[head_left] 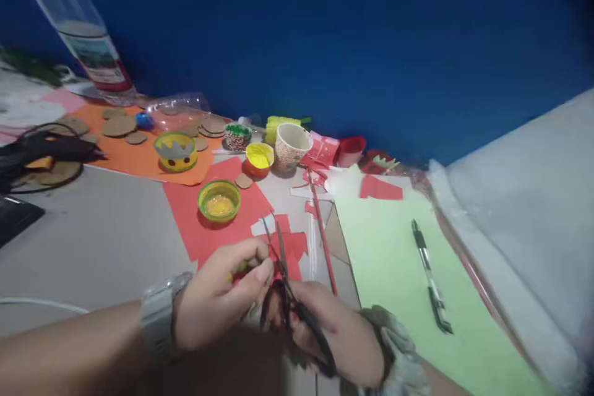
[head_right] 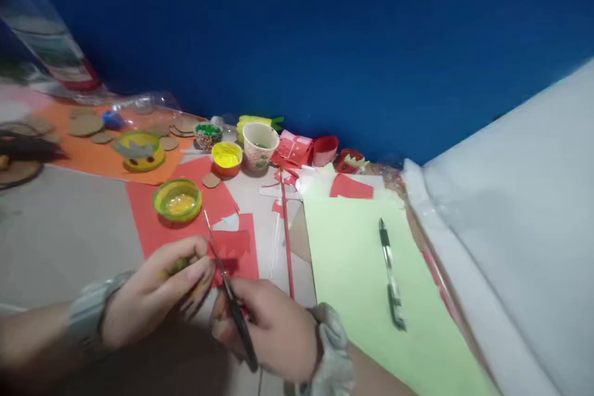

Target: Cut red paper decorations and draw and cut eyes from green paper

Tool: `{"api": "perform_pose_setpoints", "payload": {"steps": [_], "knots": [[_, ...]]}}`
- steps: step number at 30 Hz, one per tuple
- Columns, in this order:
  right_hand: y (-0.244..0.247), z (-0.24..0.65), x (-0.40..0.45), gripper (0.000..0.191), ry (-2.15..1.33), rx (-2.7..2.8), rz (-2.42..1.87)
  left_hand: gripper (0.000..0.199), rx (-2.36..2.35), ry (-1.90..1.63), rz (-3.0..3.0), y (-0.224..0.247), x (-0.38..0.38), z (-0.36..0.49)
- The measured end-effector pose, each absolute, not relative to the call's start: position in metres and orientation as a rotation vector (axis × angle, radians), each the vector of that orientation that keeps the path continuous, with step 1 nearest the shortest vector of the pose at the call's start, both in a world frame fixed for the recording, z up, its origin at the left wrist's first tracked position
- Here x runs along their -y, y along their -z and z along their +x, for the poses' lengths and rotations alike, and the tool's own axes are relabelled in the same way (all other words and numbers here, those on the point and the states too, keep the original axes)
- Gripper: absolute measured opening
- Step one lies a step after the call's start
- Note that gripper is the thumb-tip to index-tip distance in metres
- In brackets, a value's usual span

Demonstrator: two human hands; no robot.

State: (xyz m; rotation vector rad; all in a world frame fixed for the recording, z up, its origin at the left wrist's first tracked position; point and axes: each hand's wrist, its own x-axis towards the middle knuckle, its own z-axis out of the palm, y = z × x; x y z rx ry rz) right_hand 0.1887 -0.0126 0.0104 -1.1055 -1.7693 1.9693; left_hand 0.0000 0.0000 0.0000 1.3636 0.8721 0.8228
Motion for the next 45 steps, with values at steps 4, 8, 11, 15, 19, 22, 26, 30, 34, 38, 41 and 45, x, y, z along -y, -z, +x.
{"api": "perform_pose_setpoints", "payload": {"steps": [4,8,11,15,19,22,26,30,34,38,41,45], "knots": [[-0.003,0.190,0.012,0.054,-1.921,1.836,-1.066,0.027,-0.906,-0.819,1.402,0.002,0.002,-0.001],[-0.001,0.190,0.013,0.058,-1.939,1.825,-1.044,0.031,-0.943,-0.829,1.407,0.002,0.002,0.001],[-0.001,0.190,0.014,0.057,-1.909,1.837,-1.068,0.031,-0.994,-0.872,1.412,0.000,0.003,0.003],[-0.001,0.190,0.015,0.055,-1.876,1.848,-1.104,0.027,-1.041,-0.901,1.471,-0.005,0.004,0.005],[-0.003,0.190,0.014,0.047,-1.830,1.887,-1.137,0.024,-1.012,-0.895,1.517,-0.012,0.005,0.007],[-0.006,0.190,0.012,0.035,-1.803,1.948,-1.134,0.024,-1.018,-0.893,1.518,-0.015,0.005,0.007],[-0.007,0.190,0.011,0.025,-1.825,1.973,-1.125,0.023,-1.074,-0.867,1.587,-0.013,0.002,0.004],[-0.005,0.191,0.012,0.034,-1.880,1.903,-1.132,0.022,-1.090,-0.809,1.639,-0.011,0.000,0.002],[-0.006,0.190,0.012,0.051,-1.886,1.880,-1.137,0.022,-1.129,-0.803,1.622,-0.013,0.001,0.002],[-0.007,0.190,0.012,0.055,-1.920,1.837,-1.138,0.023,-1.124,-0.811,1.598,-0.014,0.000,0.003],[-0.007,0.190,0.011,0.053,-1.926,1.822,-1.124,0.023,-1.084,-0.777,1.607,-0.012,-0.001,0.003],[-0.008,0.190,0.010,0.053,-1.964,1.804,-1.105,0.023,-1.096,-0.744,1.612,-0.011,-0.003,0.003]]}}
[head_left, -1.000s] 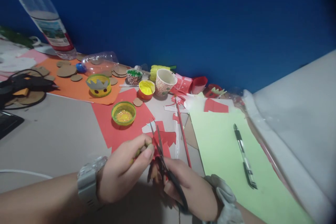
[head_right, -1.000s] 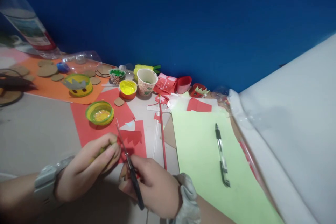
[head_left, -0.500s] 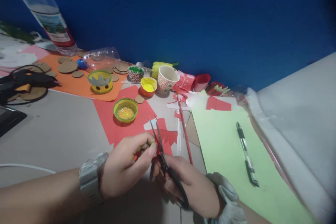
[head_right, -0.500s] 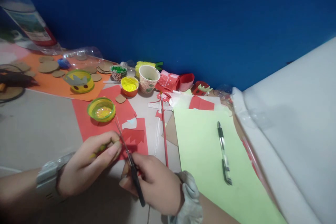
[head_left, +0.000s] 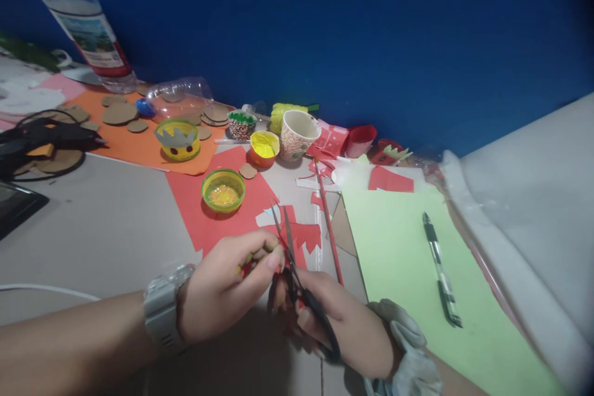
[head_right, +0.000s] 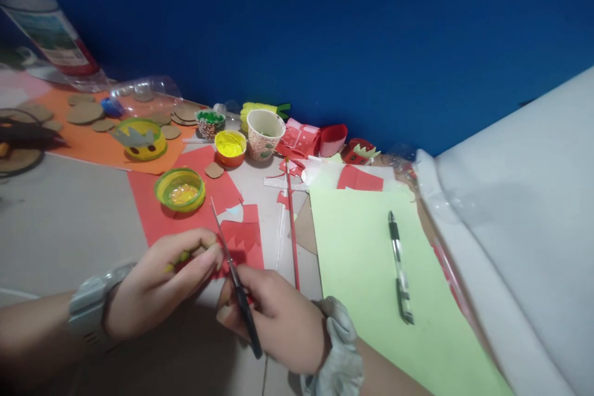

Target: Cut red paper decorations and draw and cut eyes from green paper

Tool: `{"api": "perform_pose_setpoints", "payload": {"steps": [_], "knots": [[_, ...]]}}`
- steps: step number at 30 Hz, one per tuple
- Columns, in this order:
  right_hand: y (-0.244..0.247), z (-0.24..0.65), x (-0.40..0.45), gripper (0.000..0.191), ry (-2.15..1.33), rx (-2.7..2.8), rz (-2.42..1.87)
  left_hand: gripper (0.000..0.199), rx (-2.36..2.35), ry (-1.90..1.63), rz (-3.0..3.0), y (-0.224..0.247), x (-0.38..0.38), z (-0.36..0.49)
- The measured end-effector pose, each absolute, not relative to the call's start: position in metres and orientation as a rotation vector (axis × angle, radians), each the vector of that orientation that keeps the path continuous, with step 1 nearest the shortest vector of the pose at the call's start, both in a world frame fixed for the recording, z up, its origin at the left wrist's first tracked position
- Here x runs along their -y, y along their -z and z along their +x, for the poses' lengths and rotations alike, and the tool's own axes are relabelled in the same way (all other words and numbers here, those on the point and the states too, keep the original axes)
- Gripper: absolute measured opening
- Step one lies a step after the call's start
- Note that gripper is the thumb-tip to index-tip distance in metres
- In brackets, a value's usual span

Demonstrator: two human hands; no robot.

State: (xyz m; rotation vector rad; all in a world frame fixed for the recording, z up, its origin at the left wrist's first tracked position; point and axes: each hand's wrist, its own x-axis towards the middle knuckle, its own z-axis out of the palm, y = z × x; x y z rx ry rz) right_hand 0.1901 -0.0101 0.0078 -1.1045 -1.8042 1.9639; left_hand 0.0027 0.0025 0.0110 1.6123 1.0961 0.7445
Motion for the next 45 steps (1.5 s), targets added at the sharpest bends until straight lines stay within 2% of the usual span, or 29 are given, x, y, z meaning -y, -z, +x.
{"api": "perform_pose_setpoints", "payload": {"steps": [12,23,29,39,45], "knots": [[-0.0086,0.1888,0.0113,0.048,-1.872,1.907,-1.132,0.024,-1.048,-0.828,1.538,-0.0118,-0.0021,0.0052],[-0.0052,0.1891,0.0116,0.024,-1.793,1.953,-1.127,0.022,-0.953,-0.870,1.483,-0.0161,-0.0013,0.0054],[-0.0096,0.1876,0.0104,0.030,-1.855,1.911,-1.098,0.024,-0.880,-0.818,1.413,-0.0119,-0.0031,0.0027],[-0.0114,0.1863,0.0102,0.025,-1.833,1.887,-1.142,0.025,-0.878,-0.831,1.312,-0.0101,-0.0050,0.0063],[-0.0101,0.1867,0.0110,0.039,-1.823,1.888,-1.170,0.026,-0.888,-0.829,1.300,-0.0120,-0.0059,0.0063]]}}
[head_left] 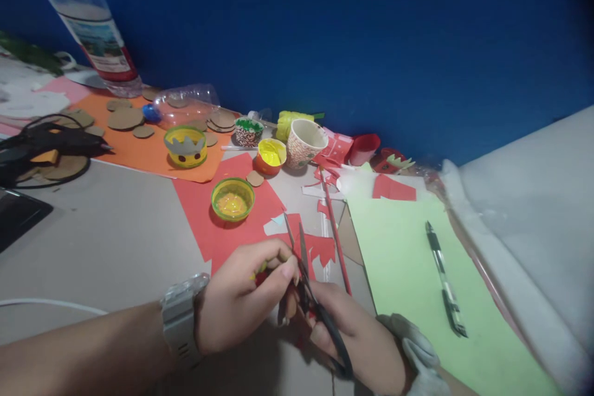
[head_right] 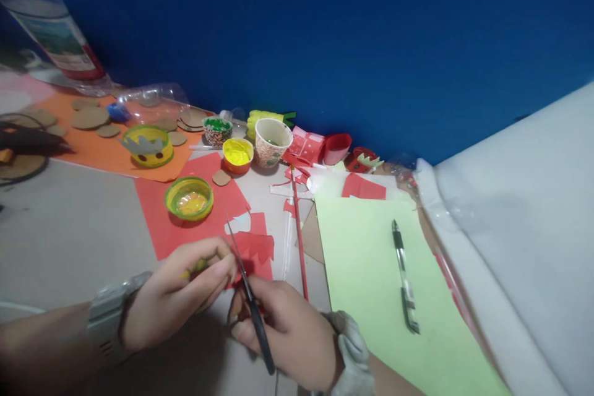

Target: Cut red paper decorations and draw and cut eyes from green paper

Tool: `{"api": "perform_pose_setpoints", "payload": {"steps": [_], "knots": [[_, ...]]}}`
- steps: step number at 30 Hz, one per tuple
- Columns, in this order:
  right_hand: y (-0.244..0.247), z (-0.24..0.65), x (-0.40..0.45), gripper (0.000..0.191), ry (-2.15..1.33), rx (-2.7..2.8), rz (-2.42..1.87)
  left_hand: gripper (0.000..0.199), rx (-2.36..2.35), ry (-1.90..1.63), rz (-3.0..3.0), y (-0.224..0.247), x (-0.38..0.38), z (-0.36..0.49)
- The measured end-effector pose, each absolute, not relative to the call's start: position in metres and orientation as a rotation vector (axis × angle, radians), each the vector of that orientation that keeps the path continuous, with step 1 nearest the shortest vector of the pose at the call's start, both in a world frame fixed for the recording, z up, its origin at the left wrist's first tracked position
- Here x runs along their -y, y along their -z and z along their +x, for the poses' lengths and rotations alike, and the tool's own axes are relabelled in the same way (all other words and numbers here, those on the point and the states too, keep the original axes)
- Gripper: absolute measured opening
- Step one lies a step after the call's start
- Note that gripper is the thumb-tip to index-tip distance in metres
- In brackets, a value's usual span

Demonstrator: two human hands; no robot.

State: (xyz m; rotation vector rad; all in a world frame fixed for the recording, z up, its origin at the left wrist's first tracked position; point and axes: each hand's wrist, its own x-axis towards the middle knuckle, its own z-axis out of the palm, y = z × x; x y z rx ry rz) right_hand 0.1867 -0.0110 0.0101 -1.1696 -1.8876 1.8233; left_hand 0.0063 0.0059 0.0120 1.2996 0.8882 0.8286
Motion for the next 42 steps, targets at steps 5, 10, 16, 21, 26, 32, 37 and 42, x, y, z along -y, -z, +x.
{"api": "perform_pose_setpoints", "payload": {"steps": [5,10,16,21,26,32,37,42], "knots": [[-0.010,0.186,0.010,0.051,-1.898,1.826,-1.148,0.026,-0.865,-0.827,1.279,-0.012,-0.006,0.006],[-0.008,0.186,0.013,0.049,-1.920,1.749,-1.184,0.024,-0.865,-0.842,1.241,-0.009,-0.006,0.007],[-0.007,0.187,0.014,0.049,-1.904,1.738,-1.169,0.024,-0.886,-0.829,1.248,-0.008,-0.005,0.008],[-0.007,0.188,0.014,0.041,-1.865,1.831,-1.195,0.025,-0.899,-0.819,1.284,-0.008,-0.005,0.007],[-0.003,0.191,0.014,0.047,-1.865,1.827,-1.163,0.025,-0.919,-0.810,1.306,-0.006,-0.005,0.006],[0.001,0.190,0.013,0.040,-1.889,1.768,-1.124,0.026,-0.949,-0.794,1.330,-0.004,-0.004,0.005],[0.002,0.190,0.015,0.039,-1.937,1.708,-1.109,0.025,-0.926,-0.782,1.308,-0.003,-0.004,0.005],[0.000,0.190,0.014,0.045,-1.959,1.668,-1.091,0.024,-0.921,-0.788,1.324,-0.002,-0.005,0.004]]}}
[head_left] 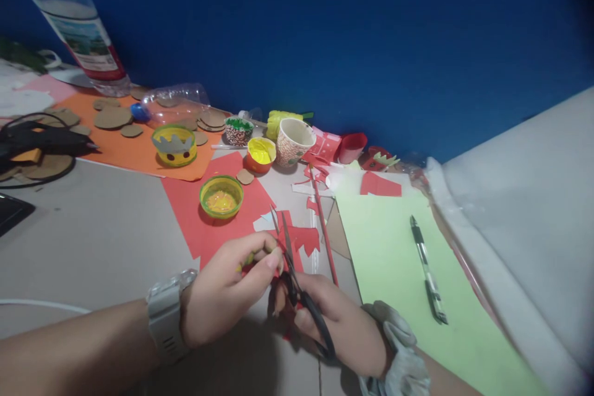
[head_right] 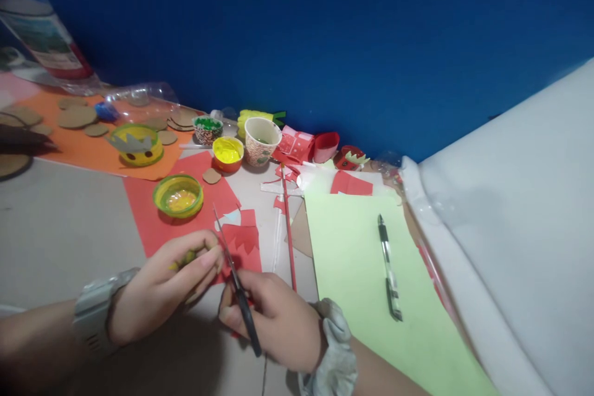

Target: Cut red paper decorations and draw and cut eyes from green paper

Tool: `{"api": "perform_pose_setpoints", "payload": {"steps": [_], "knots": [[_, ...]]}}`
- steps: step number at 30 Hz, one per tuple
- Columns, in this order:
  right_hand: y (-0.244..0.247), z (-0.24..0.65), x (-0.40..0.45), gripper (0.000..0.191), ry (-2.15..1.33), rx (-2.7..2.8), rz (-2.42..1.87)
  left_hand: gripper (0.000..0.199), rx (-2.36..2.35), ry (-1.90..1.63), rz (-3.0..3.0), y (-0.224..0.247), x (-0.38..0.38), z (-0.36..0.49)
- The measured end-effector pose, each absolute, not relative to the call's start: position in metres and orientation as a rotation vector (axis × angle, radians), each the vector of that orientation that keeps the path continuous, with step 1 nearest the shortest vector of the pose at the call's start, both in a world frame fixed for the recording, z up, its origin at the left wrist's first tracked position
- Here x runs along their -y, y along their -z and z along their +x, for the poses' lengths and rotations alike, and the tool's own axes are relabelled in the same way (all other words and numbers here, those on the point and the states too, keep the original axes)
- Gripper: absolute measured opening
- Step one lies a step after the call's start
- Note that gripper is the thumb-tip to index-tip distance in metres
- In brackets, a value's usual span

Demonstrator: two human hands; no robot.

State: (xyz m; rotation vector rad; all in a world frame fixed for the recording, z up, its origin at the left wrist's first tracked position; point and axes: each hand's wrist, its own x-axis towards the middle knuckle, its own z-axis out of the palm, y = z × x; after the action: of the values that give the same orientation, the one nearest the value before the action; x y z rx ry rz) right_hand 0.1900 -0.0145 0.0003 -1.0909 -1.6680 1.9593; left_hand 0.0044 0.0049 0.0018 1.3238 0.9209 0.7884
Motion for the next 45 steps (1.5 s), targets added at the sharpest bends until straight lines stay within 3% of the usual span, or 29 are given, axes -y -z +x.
{"api": "perform_pose_setpoints", "payload": {"steps": [14,21,31,39,45], "knots": [[0.000,0.190,0.014,0.037,-1.919,1.713,-1.109,0.026,-0.835,-0.839,1.336,-0.005,-0.004,0.004],[-0.004,0.190,0.013,0.046,-1.903,1.770,-1.101,0.026,-0.819,-0.847,1.297,-0.004,-0.003,0.004],[-0.012,0.190,0.010,0.022,-1.899,1.856,-1.062,0.025,-0.775,-0.819,1.237,-0.001,-0.001,0.005],[-0.014,0.192,0.010,0.014,-1.722,2.083,-1.140,0.023,-0.820,-0.793,1.284,-0.007,-0.003,0.004],[-0.010,0.194,0.012,0.020,-1.661,2.083,-1.195,0.022,-0.820,-0.800,1.289,-0.007,-0.004,0.004]]}}
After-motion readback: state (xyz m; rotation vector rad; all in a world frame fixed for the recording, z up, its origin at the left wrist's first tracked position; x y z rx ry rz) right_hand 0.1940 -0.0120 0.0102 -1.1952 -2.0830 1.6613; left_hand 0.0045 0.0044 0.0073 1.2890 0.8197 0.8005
